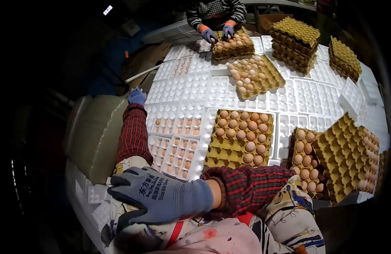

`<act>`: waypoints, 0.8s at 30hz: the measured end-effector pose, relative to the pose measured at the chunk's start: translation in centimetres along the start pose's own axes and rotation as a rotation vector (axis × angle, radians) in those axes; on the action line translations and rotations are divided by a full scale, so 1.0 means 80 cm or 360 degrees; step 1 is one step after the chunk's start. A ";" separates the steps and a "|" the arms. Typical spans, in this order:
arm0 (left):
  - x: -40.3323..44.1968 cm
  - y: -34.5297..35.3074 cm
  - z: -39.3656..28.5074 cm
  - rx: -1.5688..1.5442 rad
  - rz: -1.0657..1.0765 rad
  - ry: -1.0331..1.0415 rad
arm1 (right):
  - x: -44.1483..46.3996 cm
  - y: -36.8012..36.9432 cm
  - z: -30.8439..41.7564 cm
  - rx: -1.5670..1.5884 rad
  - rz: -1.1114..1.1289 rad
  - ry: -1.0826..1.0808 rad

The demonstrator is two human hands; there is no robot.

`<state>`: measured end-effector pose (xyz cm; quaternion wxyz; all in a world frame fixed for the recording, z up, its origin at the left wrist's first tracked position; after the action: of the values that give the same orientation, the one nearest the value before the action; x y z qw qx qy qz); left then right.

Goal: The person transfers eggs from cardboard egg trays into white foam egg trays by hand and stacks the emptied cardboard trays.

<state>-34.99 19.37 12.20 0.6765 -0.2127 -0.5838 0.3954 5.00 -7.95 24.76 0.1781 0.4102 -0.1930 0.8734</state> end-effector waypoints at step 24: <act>0.083 -0.027 0.050 -0.0409 -0.0651 -0.0423 | -0.107 0.013 -0.066 0.1068 -0.0602 0.1191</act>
<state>-38.15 22.62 18.86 0.6271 -0.1207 -0.7437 0.1978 6.24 -7.61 14.73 0.2481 0.1328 0.2507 0.9263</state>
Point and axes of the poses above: each hand's wrist, its own x-axis towards the middle knuckle, its own y-axis out of the palm, z = x × y, the point moved 1 cm from there along x, towards the middle knuckle
